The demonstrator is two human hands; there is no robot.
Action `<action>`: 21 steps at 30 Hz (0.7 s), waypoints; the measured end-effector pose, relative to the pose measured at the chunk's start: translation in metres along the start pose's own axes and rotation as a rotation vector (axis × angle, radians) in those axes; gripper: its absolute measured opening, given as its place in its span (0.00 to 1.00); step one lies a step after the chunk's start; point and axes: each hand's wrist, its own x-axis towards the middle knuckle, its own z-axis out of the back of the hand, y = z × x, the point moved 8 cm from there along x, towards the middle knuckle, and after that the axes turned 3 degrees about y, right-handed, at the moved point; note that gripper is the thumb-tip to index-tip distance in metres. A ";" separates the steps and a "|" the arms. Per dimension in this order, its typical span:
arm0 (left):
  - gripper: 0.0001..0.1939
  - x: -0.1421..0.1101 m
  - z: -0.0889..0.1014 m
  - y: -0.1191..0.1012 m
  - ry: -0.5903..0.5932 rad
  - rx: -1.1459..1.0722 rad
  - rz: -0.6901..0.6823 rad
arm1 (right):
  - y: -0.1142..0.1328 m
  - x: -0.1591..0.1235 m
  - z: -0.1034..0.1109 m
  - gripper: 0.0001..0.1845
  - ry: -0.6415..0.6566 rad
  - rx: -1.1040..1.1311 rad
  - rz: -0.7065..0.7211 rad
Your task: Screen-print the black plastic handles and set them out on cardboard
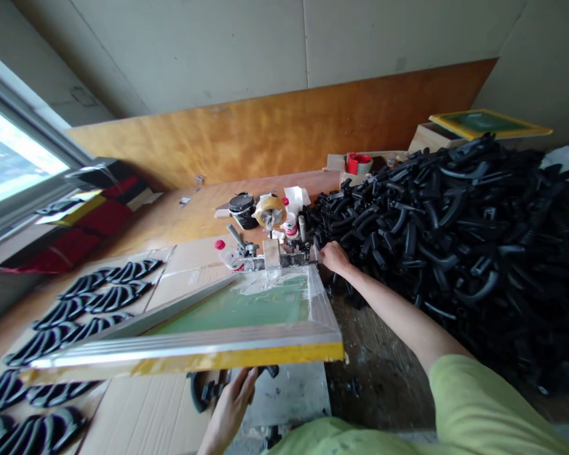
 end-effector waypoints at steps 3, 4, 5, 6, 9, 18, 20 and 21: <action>0.30 0.010 -0.039 -0.060 0.265 -0.134 -0.132 | -0.028 -0.057 0.010 0.20 -0.125 0.370 -0.013; 0.29 0.014 -0.051 -0.082 0.323 -0.164 -0.171 | -0.040 -0.078 0.011 0.27 -0.166 0.560 -0.039; 0.29 0.017 -0.061 -0.105 0.366 -0.181 -0.215 | -0.051 -0.099 0.011 0.37 -0.200 0.748 -0.069; 0.28 0.020 -0.068 -0.128 0.384 -0.183 -0.270 | -0.061 -0.118 0.011 0.46 -0.225 0.907 -0.100; 0.23 0.022 -0.064 -0.182 0.251 -0.108 -0.491 | -0.078 -0.164 0.015 0.56 -0.268 1.205 -0.166; 0.21 0.002 -0.019 -0.111 0.136 -0.287 -0.367 | 0.027 -0.177 -0.013 0.15 -0.201 1.016 0.032; 0.22 0.000 -0.006 -0.082 0.095 -0.332 -0.297 | 0.071 -0.161 -0.033 0.12 -0.133 0.877 0.150; 0.23 0.000 0.001 -0.068 0.077 -0.359 -0.268 | 0.091 -0.153 -0.043 0.11 -0.108 0.789 0.218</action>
